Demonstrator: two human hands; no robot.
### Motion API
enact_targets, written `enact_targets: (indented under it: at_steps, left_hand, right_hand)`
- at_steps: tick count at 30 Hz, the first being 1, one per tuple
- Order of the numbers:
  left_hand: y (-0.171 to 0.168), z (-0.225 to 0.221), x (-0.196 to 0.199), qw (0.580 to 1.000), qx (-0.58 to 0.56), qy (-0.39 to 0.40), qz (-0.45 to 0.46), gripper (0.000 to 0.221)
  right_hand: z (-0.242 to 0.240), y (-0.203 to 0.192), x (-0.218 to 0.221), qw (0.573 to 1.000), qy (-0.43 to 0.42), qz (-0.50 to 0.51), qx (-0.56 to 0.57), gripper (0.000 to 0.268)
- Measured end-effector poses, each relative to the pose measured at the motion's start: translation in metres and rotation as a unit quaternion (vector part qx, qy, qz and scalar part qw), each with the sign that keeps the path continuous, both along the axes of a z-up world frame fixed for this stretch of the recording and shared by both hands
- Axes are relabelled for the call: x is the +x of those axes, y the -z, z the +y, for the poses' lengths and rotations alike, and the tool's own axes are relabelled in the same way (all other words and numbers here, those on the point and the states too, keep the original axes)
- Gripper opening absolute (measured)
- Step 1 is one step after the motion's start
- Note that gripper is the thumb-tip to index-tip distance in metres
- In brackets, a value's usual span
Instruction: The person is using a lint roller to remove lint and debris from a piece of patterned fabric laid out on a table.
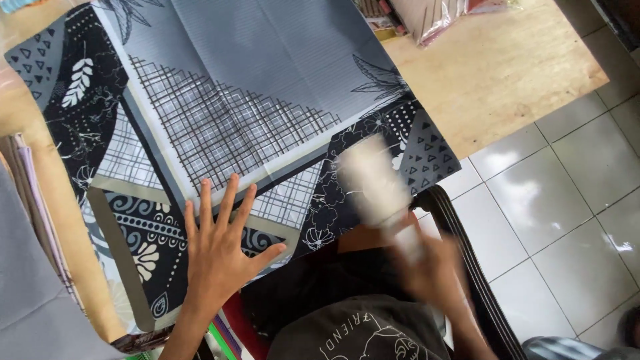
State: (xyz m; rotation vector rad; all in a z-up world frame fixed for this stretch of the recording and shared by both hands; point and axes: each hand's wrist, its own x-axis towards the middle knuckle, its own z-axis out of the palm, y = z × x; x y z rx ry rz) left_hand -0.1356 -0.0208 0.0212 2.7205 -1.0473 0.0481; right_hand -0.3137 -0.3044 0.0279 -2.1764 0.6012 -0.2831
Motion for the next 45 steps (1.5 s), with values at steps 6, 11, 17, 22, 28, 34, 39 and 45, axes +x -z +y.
enact_targets:
  at_steps: [6,11,17,22,28,34,39,45]
  left_hand:
    - [0.001,-0.001,0.001,1.000,0.013,-0.002,-0.005,0.104]
    - [0.001,-0.001,0.000,1.000,0.014,-0.001,-0.019,0.108]
    - [0.002,-0.001,0.000,1.000,0.008,-0.003,-0.014,0.106]
    - [0.001,0.000,-0.001,1.000,0.011,-0.001,-0.007,0.105]
    - [0.001,-0.001,0.000,1.000,0.006,-0.001,-0.012,0.105]
    - [0.003,0.008,0.018,1.000,0.021,0.010,0.021,0.096]
    - [-0.014,0.007,0.072,0.997,-0.068,0.025,0.026,0.079]
    - [0.014,0.009,0.130,1.000,-0.023,-0.012,-0.003,0.082]
  right_hand:
    - [0.008,0.032,-0.005,0.984,-0.122,0.046,0.118,0.021]
    - [-0.051,0.020,-0.005,0.988,0.146,0.034,0.040,0.015]
    - [-0.058,-0.010,-0.009,0.977,0.215,0.004,0.010,0.021]
    - [-0.010,0.020,-0.022,0.998,0.050,-0.016,0.024,0.014]
    - [-0.003,0.027,-0.007,0.991,-0.078,0.011,0.110,0.020]
    - [-0.035,-0.014,0.017,0.993,0.101,0.014,0.067,0.011]
    - [-0.013,0.005,0.067,0.998,-0.014,-0.055,-0.023,0.016]
    - [0.017,0.018,0.140,0.971,-0.189,-0.025,-0.141,0.025]
